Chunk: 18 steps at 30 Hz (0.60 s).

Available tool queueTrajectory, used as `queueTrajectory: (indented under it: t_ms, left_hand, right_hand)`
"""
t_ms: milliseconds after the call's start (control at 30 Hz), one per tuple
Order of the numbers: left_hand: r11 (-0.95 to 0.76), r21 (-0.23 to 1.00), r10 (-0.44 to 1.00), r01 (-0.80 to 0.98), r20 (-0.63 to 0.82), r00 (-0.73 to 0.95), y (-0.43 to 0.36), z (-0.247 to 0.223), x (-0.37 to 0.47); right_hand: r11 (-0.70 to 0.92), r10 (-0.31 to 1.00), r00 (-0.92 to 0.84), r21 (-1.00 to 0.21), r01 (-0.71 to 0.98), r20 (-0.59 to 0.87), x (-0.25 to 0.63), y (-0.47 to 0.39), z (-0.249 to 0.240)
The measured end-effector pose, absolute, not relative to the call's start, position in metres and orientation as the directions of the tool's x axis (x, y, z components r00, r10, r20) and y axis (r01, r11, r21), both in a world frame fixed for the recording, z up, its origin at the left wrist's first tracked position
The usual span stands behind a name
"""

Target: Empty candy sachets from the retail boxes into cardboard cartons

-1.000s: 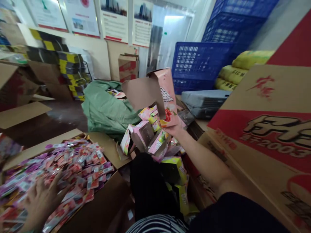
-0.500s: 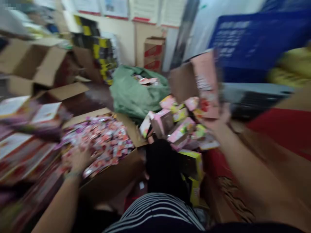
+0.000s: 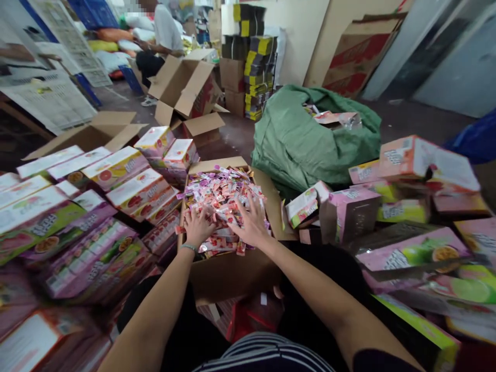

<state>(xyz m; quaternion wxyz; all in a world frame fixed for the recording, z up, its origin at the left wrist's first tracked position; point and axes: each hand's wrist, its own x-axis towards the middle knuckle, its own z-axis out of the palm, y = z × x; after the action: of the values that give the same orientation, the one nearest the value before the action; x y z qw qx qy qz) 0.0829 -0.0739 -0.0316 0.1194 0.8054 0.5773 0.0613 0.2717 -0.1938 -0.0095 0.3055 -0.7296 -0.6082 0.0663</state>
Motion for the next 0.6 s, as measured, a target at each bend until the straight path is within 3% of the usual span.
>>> queueTrajectory:
  t_ms: [133, 267, 400, 600]
  left_hand:
    - [-0.305, 0.257, 0.945, 0.917, -0.036, 0.325, -0.071, -0.032, 0.076]
    - [-0.350, 0.318, 0.924, 0.881, -0.035, 0.380, -0.054, -0.034, 0.067]
    - [-0.394, 0.369, 0.908, 0.842, 0.012, 0.420, -0.033, -0.036, 0.063]
    - [-0.589, 0.204, 0.796, 0.782, -0.018, 0.604, -0.041, -0.030, 0.083]
  right_hand:
    - [-0.151, 0.971, 0.219, -0.459, 0.876, 0.100, 0.257, -0.116, -0.034]
    - [-0.237, 0.949, 0.305, -0.454, 0.859, 0.082, 0.272, -0.054, -0.052]
    - [-0.268, 0.957, 0.291, -0.372, 0.889, 0.006, 0.291, -0.010, -0.057]
    - [-0.242, 0.970, 0.228, -0.373, 0.896, -0.083, 0.310, 0.031, -0.059]
